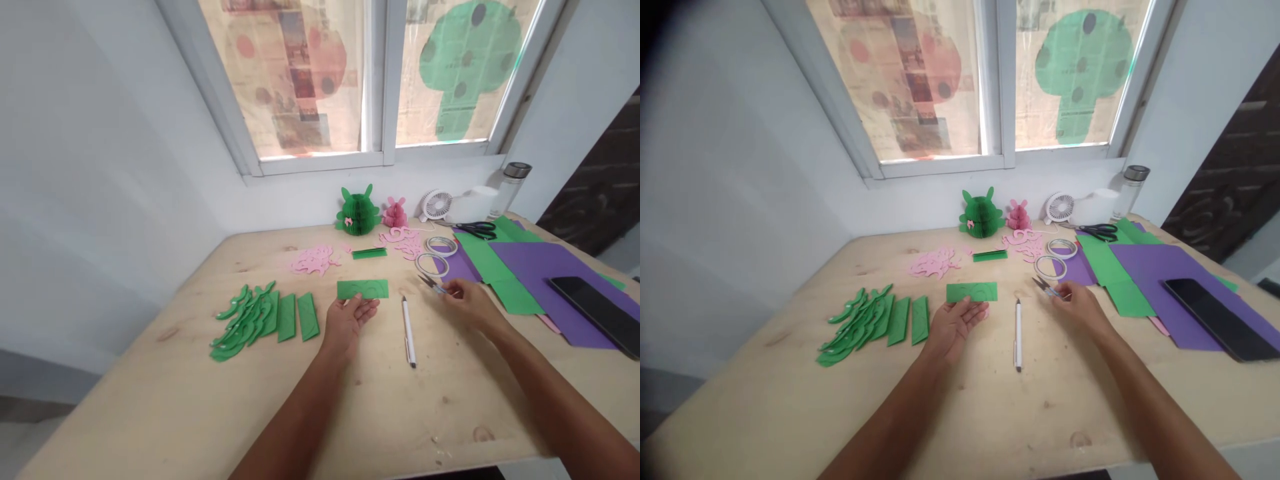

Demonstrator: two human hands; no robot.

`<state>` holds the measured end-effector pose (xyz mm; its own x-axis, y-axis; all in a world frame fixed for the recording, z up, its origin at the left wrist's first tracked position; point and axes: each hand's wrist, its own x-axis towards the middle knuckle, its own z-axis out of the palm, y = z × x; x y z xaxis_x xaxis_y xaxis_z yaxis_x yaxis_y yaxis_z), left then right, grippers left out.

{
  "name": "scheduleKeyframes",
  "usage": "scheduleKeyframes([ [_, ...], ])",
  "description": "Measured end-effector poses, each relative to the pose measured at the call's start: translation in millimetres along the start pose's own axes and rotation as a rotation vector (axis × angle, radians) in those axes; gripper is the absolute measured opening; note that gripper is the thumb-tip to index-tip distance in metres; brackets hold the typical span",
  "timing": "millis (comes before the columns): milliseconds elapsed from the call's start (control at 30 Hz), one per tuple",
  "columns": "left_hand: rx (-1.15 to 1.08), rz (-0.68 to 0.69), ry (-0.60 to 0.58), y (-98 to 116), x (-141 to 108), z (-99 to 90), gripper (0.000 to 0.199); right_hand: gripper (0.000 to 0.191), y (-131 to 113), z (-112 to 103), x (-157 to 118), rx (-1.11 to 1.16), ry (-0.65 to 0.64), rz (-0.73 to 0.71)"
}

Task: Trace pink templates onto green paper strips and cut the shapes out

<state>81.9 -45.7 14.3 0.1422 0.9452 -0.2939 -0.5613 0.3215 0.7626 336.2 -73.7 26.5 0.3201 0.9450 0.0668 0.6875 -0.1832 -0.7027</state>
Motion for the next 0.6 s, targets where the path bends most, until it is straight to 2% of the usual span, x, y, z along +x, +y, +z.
scheduleKeyframes([
  [67, -0.014, 0.009, 0.013, 3, -1, 2.5, 0.02, 0.02, -9, 5, -2, 0.126, -0.024, -0.056],
  [167, -0.038, 0.027, 0.036, 7, -1, 6.1, 0.017, 0.017, -23, 16, -5, 0.281, -0.05, -0.047],
  [233, -0.055, 0.04, 0.049, 9, 0, 8.5, 0.016, 0.017, -31, 23, -7, 0.45, -0.03, 0.01],
  [300, -0.076, 0.054, 0.058, 10, 2, 11.3, 0.017, 0.021, -39, 26, -11, 0.685, -0.07, 0.081],
  [433, -0.123, 0.07, 0.062, 8, 8, 17.0, 0.016, 0.029, -48, 27, -21, 1.148, -0.248, 0.23],
  [600, -0.171, 0.059, 0.064, 3, 13, 17.1, 0.013, 0.027, -49, 28, -27, 1.435, -0.284, 0.25],
])
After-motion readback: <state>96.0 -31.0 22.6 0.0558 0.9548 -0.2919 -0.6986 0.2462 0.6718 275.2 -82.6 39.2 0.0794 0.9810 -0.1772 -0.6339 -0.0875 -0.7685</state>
